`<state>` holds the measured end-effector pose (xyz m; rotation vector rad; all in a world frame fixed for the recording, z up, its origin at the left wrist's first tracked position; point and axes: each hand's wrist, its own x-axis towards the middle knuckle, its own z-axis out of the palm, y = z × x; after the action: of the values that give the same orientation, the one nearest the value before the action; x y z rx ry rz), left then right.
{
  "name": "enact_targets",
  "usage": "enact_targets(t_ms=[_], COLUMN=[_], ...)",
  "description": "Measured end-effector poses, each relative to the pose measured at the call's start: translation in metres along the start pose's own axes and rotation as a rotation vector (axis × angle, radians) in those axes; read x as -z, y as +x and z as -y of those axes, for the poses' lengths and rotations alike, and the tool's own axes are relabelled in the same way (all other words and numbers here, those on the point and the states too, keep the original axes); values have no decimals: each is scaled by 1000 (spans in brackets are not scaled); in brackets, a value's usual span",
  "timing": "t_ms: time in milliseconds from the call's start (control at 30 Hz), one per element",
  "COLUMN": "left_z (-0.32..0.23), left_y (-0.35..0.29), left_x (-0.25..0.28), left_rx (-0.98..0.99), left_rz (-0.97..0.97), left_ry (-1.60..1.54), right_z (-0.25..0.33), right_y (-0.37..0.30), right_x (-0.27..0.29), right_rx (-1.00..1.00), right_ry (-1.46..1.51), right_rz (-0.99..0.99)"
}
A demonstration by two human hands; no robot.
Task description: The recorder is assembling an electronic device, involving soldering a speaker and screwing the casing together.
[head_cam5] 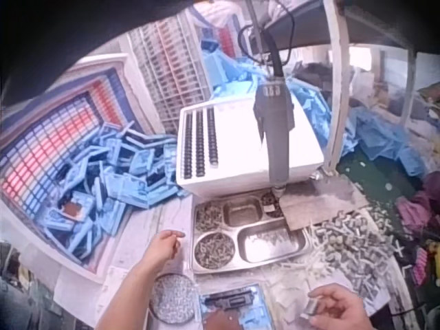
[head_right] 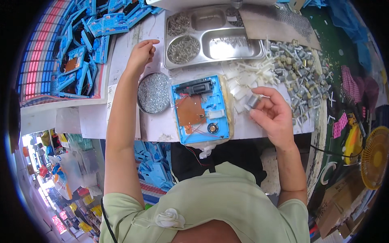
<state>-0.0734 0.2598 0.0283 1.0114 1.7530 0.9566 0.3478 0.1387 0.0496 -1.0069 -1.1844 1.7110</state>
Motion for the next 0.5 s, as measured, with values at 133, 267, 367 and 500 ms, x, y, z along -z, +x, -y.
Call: enact_targets(t_ms=[133, 267, 367, 500], left_z=[-5, -2, 3, 17], left_y=[38, 40, 47, 52], left_x=[-2, -4, 2, 27], left_rx=[216, 197, 191, 238], left_rz=[178, 242, 269, 277], left_ry=[17, -30, -87, -156], right_z=[8, 36, 70, 87], right_y=[1, 33, 81, 160], right_x=[17, 58, 124, 221], right_rx=[16, 197, 262, 244], right_ry=[-4, -75, -147, -286], right_rz=[-76, -310, -459, -655])
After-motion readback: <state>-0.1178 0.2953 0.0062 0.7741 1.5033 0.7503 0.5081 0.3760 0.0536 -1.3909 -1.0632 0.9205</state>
